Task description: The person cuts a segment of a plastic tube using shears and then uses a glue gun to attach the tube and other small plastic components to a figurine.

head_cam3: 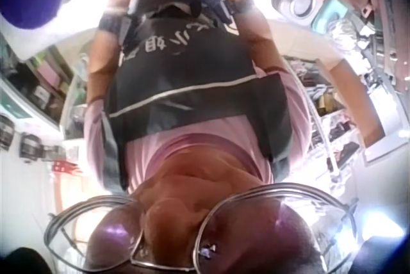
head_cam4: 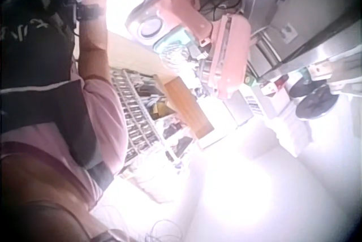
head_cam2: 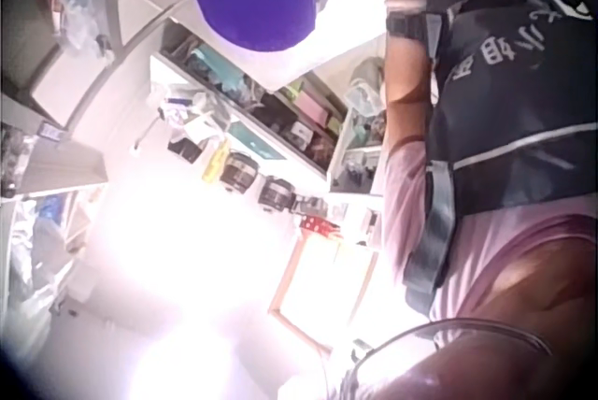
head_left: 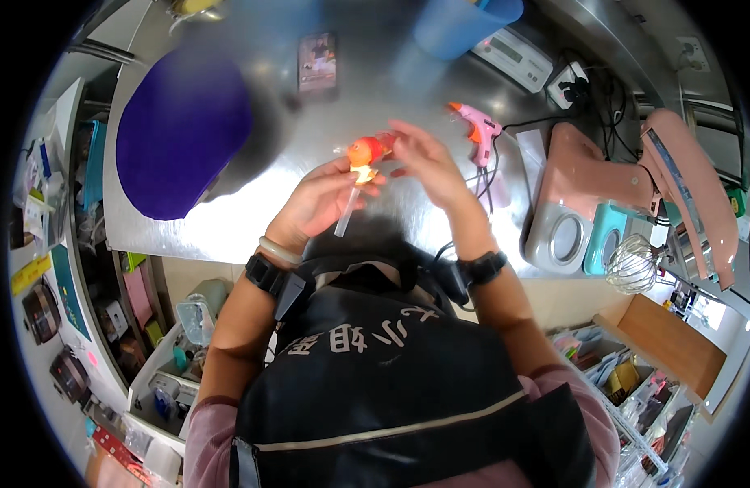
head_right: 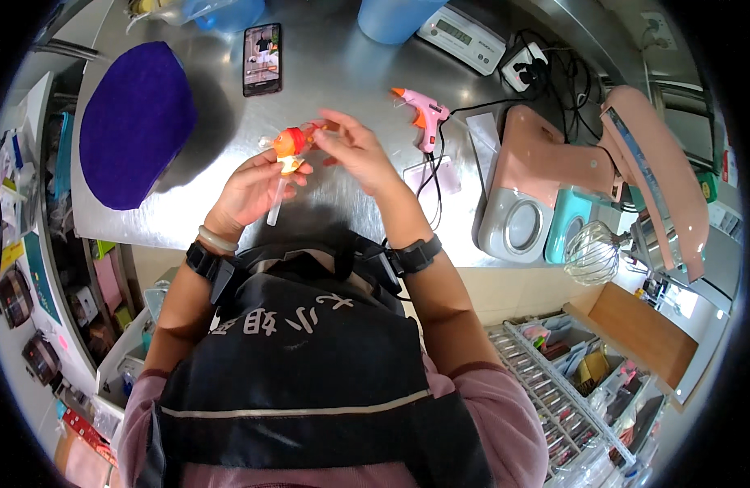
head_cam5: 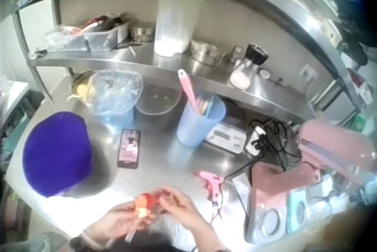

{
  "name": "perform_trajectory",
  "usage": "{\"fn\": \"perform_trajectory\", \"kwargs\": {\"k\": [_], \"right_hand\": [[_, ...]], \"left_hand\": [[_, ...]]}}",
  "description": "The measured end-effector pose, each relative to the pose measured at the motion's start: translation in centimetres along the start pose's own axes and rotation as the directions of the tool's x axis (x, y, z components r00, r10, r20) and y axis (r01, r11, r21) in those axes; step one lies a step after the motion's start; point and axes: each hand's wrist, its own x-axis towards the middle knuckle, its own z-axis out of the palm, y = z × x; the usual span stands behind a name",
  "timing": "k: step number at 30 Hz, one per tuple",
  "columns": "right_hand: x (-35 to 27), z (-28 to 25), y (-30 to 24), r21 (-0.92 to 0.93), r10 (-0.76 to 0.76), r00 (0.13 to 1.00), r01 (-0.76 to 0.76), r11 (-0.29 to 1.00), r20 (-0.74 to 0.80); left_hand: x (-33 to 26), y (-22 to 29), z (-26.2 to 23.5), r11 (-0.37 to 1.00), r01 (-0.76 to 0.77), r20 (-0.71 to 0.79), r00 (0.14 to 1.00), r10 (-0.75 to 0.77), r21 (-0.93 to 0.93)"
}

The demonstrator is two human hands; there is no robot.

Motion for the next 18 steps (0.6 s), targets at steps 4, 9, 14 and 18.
{"fn": "perform_trajectory", "kwargs": {"k": [4,9,14,18], "right_hand": [[0.2,1.7,0.1,0.078,0.025,0.973,-0.044,0.996,0.230],[1.8,1.0,2.1,-0.026,0.106,0.994,-0.105,0.994,0.013],[2.7,0.2,4.5,-0.059,0.199,0.970,-0.209,0.976,-0.141],[1.4,-1.9,6.9,-0.322,-0.020,0.967,-0.065,0.944,-0.255]], "left_hand": [[-0.2,-0.2,1.1,0.996,0.066,0.008,0.998,-0.065,-0.061],[-0.3,-1.9,-0.6,0.912,0.181,-0.267,0.960,-0.083,0.369],[0.6,-5.1,-4.6,0.798,0.108,-0.330,0.936,0.119,0.593],[1.3,-7.7,-7.7,0.532,0.086,-0.333,0.860,0.387,0.842]]}}
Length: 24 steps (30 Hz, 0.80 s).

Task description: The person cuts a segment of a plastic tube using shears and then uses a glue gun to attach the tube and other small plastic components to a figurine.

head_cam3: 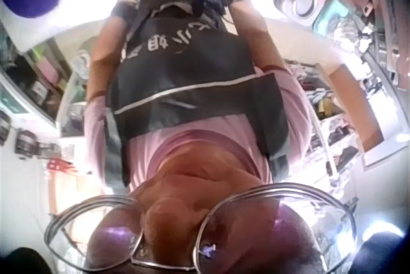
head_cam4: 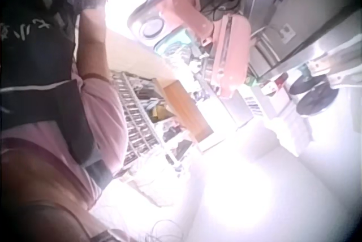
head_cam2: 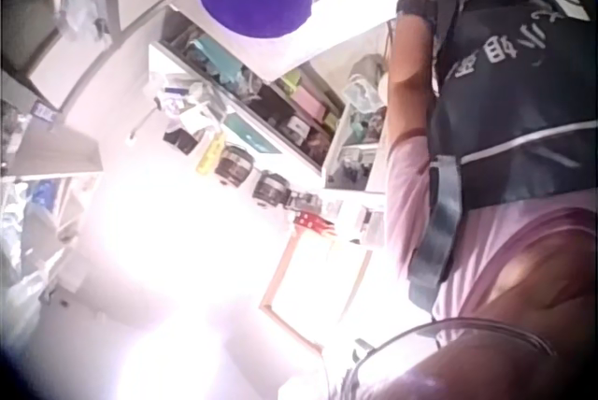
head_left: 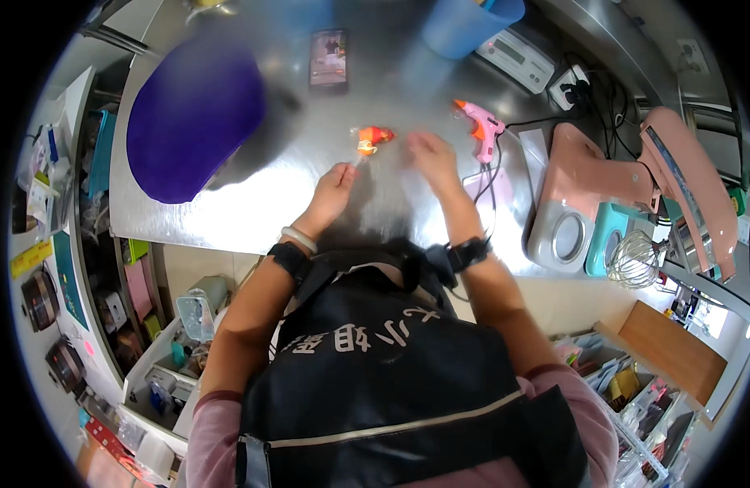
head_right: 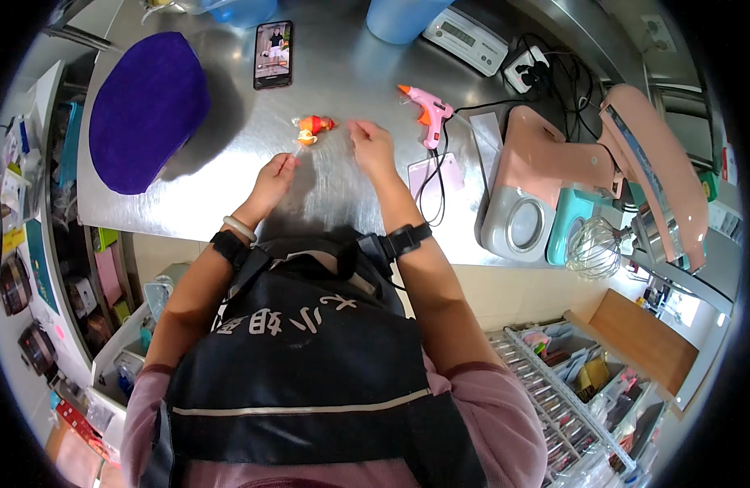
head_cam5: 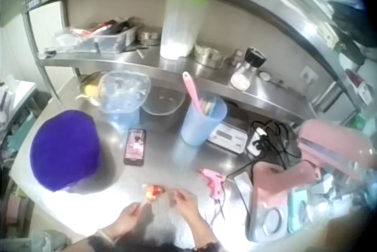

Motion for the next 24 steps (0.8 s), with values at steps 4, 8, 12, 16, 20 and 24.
{"fn": "perform_trajectory", "kwargs": {"k": [4,8,12,16,20,24], "right_hand": [[-3.1,-2.2,1.0,0.120,-0.009,0.999,0.015,0.993,-0.048],[-7.0,-4.4,1.5,0.041,0.056,0.990,-0.051,0.998,-0.132],[-12.3,-6.6,3.8,0.114,0.214,0.926,-0.187,0.976,-0.312],[-20.3,-9.8,9.3,0.124,0.239,0.862,-0.205,0.971,-0.446],[-28.8,-13.3,15.2,0.309,0.415,0.740,-0.287,0.907,-0.529],[-36.3,-17.2,20.3,0.357,0.555,0.562,-0.430,0.829,-0.613]], "left_hand": [[0.2,-0.4,0.6,0.923,-0.237,-0.045,0.964,0.262,0.302],[-0.6,1.9,0.7,0.830,-0.142,0.088,0.990,0.112,0.539],[-2.4,4.0,-0.4,0.740,-0.112,0.134,0.990,0.030,0.663],[-3.3,2.9,-1.7,0.714,-0.198,0.142,0.980,0.138,0.672],[-6.3,3.2,-2.0,0.718,-0.247,0.080,0.963,0.259,0.651],[-9.2,4.8,1.9,0.679,-0.344,0.193,0.937,0.290,0.648]]}}
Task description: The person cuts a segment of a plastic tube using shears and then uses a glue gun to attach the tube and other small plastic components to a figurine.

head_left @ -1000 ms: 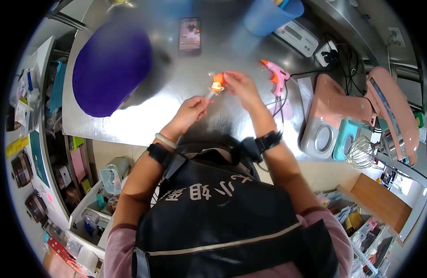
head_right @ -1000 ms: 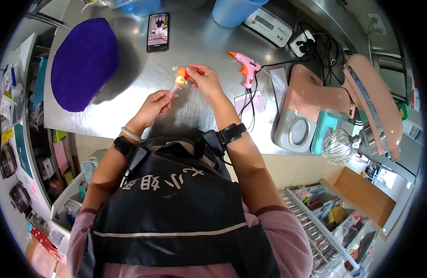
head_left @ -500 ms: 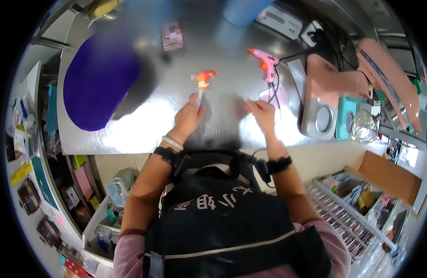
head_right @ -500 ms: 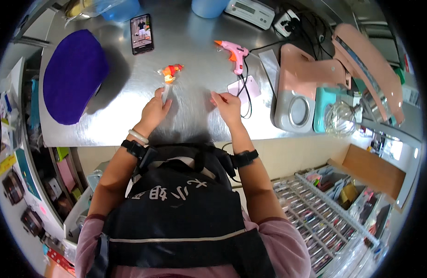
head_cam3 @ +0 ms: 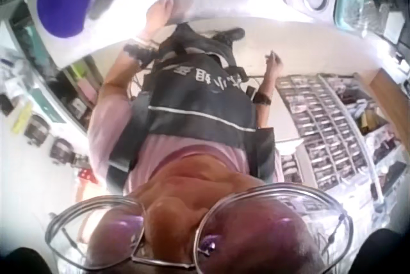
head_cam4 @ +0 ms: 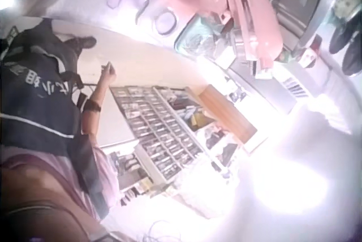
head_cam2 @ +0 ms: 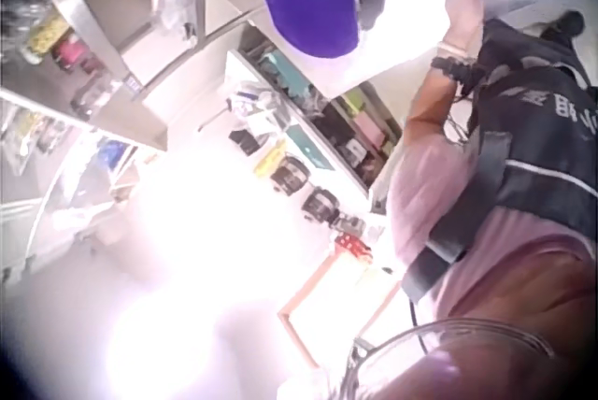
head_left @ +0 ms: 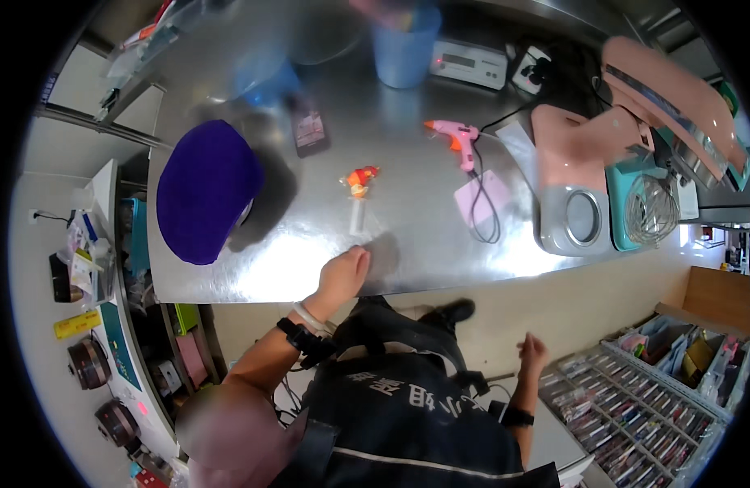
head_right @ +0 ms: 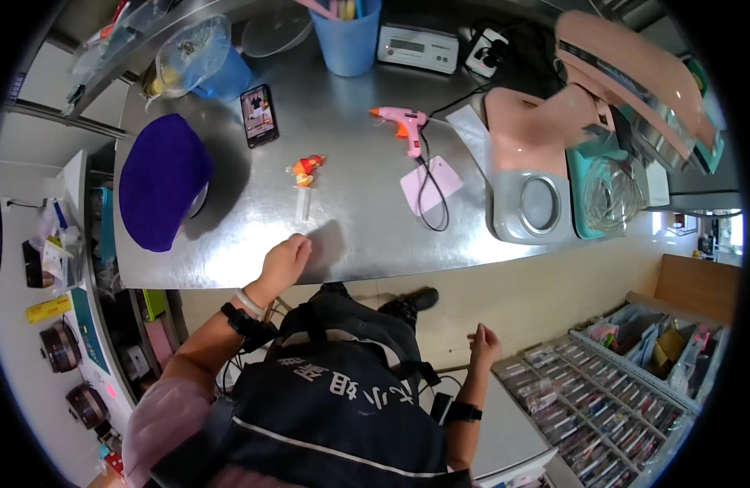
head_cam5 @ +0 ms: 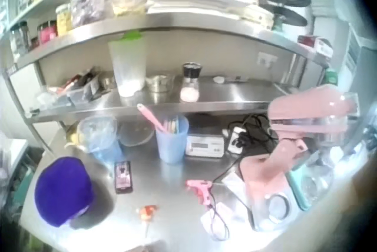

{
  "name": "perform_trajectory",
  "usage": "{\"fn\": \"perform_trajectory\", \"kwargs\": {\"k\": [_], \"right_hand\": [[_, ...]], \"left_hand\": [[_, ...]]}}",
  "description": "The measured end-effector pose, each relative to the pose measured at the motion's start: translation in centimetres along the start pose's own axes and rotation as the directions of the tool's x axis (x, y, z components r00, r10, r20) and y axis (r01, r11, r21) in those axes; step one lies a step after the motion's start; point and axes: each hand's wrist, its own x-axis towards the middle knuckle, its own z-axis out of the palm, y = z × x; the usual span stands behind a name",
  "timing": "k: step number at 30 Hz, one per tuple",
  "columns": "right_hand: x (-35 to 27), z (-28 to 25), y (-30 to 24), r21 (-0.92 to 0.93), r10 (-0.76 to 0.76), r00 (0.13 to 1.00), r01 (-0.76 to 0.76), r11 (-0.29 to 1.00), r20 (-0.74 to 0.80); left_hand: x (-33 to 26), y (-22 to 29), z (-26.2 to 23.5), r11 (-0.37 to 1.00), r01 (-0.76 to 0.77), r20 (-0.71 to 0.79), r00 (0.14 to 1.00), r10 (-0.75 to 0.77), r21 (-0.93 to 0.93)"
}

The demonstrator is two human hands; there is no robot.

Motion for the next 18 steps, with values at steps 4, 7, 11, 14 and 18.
{"fn": "perform_trajectory", "kwargs": {"k": [4,7,11,14,18], "right_hand": [[1.3,-6.5,4.0,-0.149,0.094,0.989,-0.110,0.983,-0.110],[4.1,-12.1,9.9,0.007,0.157,0.954,-0.161,0.987,-0.256],[8.2,-20.5,11.0,-0.184,-0.043,0.978,0.005,0.983,-0.206],[12.7,-28.0,12.2,-0.159,0.012,0.988,-0.037,0.987,-0.154],[18.2,-37.7,11.1,-0.217,0.153,0.982,-0.175,0.960,-0.115]], "left_hand": [[-0.1,9.3,5.7,0.970,-0.242,0.196,0.952,0.234,0.018],[-0.1,18.1,12.9,0.876,-0.473,0.364,0.802,0.474,-0.098],[-1.4,30.8,23.7,0.796,-0.560,0.501,0.634,0.589,-0.229],[-2.4,39.3,31.3,0.774,-0.548,0.568,0.544,0.617,-0.316],[-0.9,50.6,39.3,0.746,-0.548,0.659,0.407,0.633,-0.378]]}}
